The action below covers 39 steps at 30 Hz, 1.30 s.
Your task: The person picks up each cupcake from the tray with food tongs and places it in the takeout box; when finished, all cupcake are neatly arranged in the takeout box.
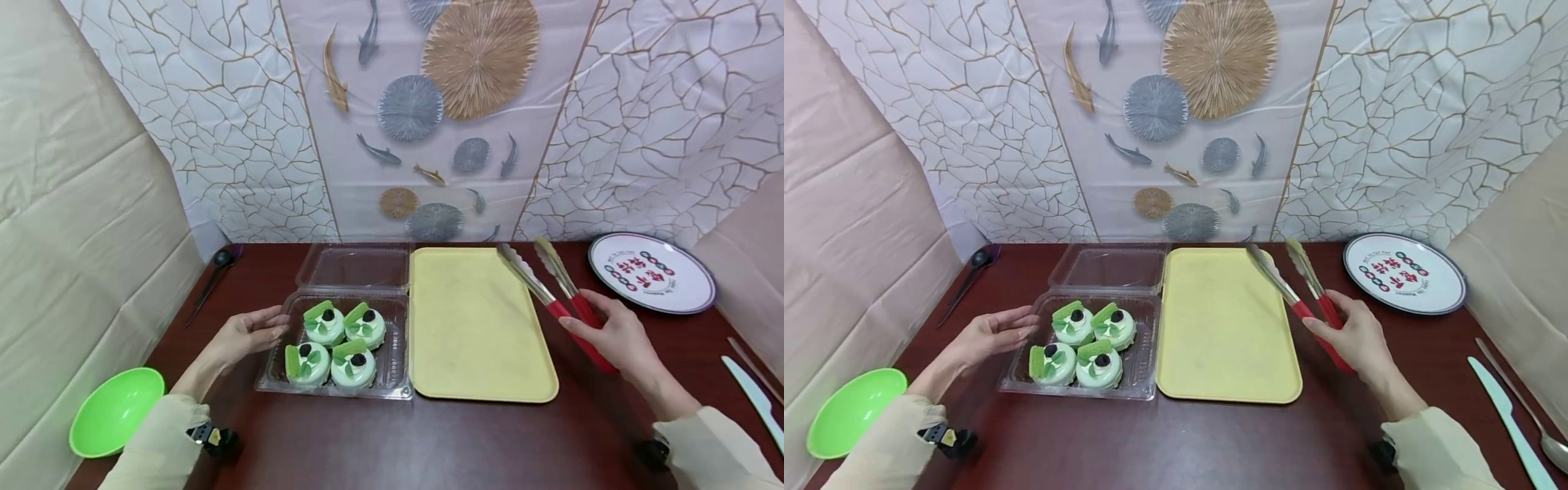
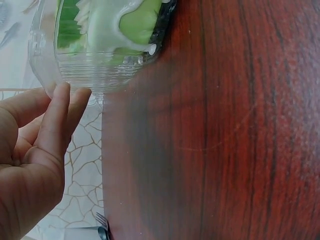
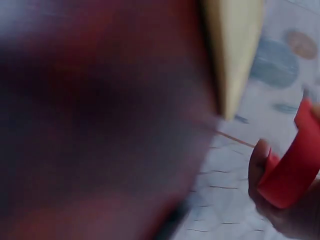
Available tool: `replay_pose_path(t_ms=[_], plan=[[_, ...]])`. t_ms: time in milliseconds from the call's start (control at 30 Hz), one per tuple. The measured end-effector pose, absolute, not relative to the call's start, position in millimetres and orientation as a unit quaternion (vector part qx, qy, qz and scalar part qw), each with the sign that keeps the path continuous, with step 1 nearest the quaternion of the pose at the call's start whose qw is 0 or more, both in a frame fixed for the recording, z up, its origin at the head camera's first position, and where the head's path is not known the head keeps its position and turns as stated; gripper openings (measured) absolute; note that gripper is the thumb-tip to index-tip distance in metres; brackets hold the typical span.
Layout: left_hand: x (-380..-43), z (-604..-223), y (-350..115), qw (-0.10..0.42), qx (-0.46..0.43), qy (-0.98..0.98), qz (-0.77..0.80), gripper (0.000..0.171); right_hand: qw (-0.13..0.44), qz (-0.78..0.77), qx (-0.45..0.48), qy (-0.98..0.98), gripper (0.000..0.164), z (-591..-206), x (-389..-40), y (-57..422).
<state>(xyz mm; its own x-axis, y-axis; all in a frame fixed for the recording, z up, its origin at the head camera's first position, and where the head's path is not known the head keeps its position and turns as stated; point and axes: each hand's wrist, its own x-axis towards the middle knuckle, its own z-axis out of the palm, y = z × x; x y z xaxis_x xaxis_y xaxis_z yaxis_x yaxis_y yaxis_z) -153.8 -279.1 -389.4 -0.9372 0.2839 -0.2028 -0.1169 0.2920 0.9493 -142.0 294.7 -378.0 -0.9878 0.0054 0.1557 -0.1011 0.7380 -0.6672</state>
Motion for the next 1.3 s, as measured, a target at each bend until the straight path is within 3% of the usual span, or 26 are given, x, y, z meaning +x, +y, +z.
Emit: replay_pose_path(t_ms=[200, 467, 933, 1300], plan=[[-144.0, -391.4, -288.6, 0.160, 0.044, 0.791, 0.588, 0.068, -0.001, 0.425, -0.063, -0.903, 0.073, -397.2, -140.3, 296.3], [-135.7, -391.5, -294.6, 0.151, 0.052, 0.790, 0.592, 0.067, -0.031, 0.417, -0.111, -0.902, 0.076, -404.6, -141.4, 295.7], [-134.6, -391.0, -294.9, 0.137, 0.046, 0.788, 0.598, 0.067, 0.004, 0.367, -0.188, -0.911, 0.075, -412.3, -150.0, 282.4], [-144.9, -388.3, -290.0, 0.145, 0.045, 0.799, 0.582, 0.065, -0.024, 0.294, -0.180, -0.938, 0.073, -409.3, -145.4, 288.5]])
